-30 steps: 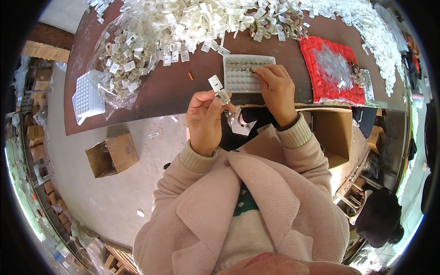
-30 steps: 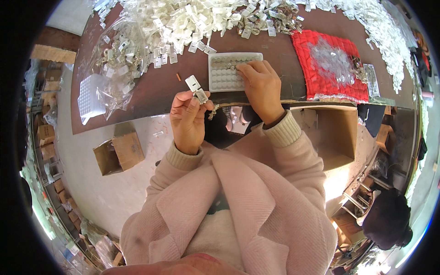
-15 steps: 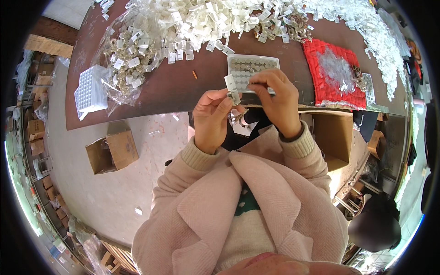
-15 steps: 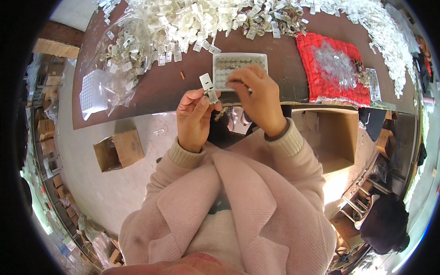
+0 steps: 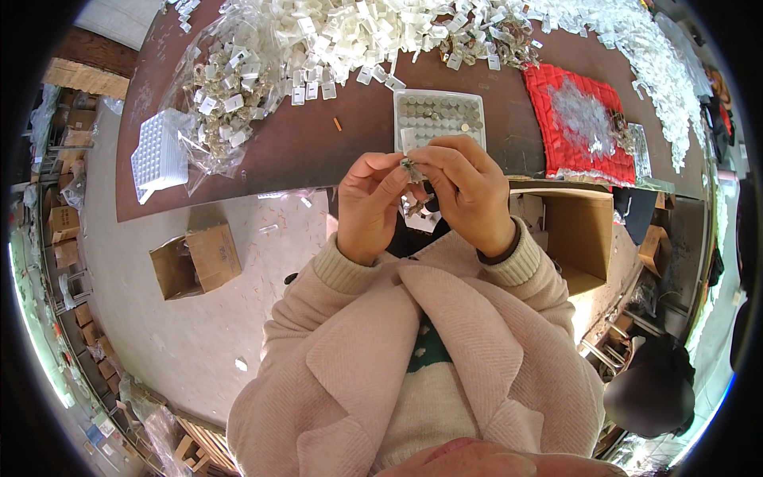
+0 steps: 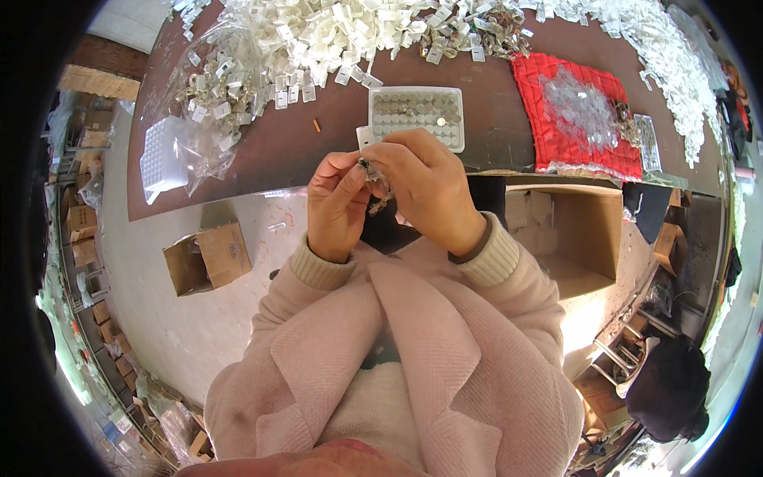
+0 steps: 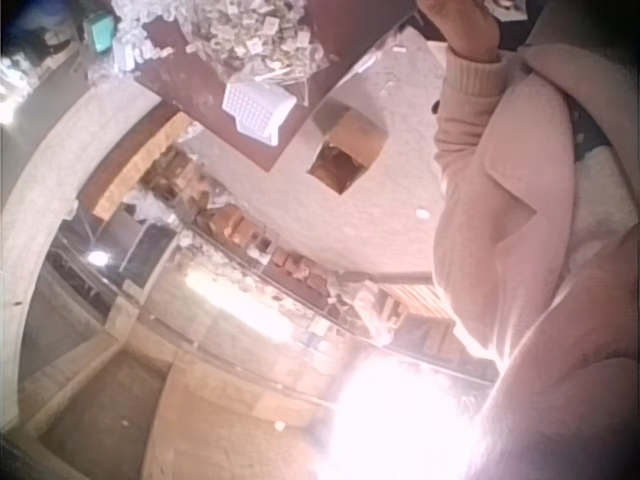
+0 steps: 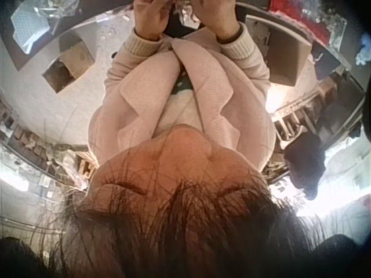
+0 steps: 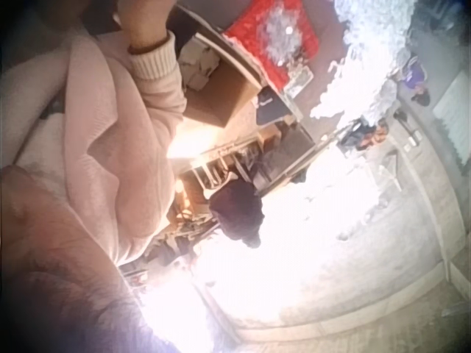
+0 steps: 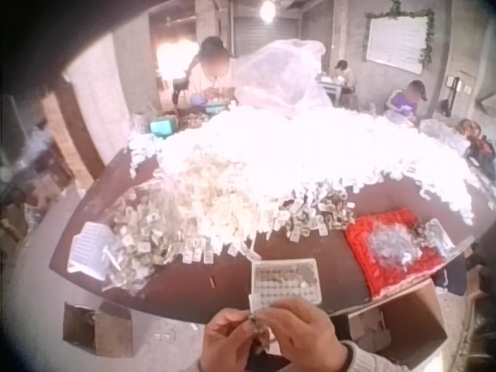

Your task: The person repeatedly picks small white plastic housings and metallic components from a table, inserts the metal piece into the housing, and tests the assembly by activating a small light. After each test, the person places the assembled unit into a white tray and repeats the process with new parts.

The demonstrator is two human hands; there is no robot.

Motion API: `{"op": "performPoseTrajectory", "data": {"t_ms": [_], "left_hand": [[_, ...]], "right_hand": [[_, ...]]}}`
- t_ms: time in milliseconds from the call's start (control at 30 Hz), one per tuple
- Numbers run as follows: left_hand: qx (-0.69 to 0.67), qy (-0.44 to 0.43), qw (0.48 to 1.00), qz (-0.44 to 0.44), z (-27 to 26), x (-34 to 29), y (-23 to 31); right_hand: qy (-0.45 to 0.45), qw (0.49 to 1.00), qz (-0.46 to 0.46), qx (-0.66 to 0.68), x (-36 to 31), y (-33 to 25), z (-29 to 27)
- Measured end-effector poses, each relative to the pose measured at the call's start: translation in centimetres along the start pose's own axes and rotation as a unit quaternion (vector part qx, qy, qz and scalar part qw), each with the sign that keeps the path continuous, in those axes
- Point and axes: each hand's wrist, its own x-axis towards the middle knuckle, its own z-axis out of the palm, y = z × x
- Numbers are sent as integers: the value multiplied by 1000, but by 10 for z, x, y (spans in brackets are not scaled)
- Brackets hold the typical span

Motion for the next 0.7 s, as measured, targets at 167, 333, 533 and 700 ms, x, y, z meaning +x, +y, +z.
{"op": "performPoseTrajectory", "data": {"t_ms": [167,333,533,700], "left_hand": [[-8,-1,998,-63,-5,1,4],[-24,-4,996,-83,-9,4,3],[-43,65,995,-59,-7,9,-4],[-68,81,993,-42,-7,11,-2]], "right_hand": [[-57,994,54,76,1,6,-4],[-53,996,48,55,1,11,-1],[-16,999,-17,-37,-2,14,12],[43,991,62,-114,10,44,11]]}}
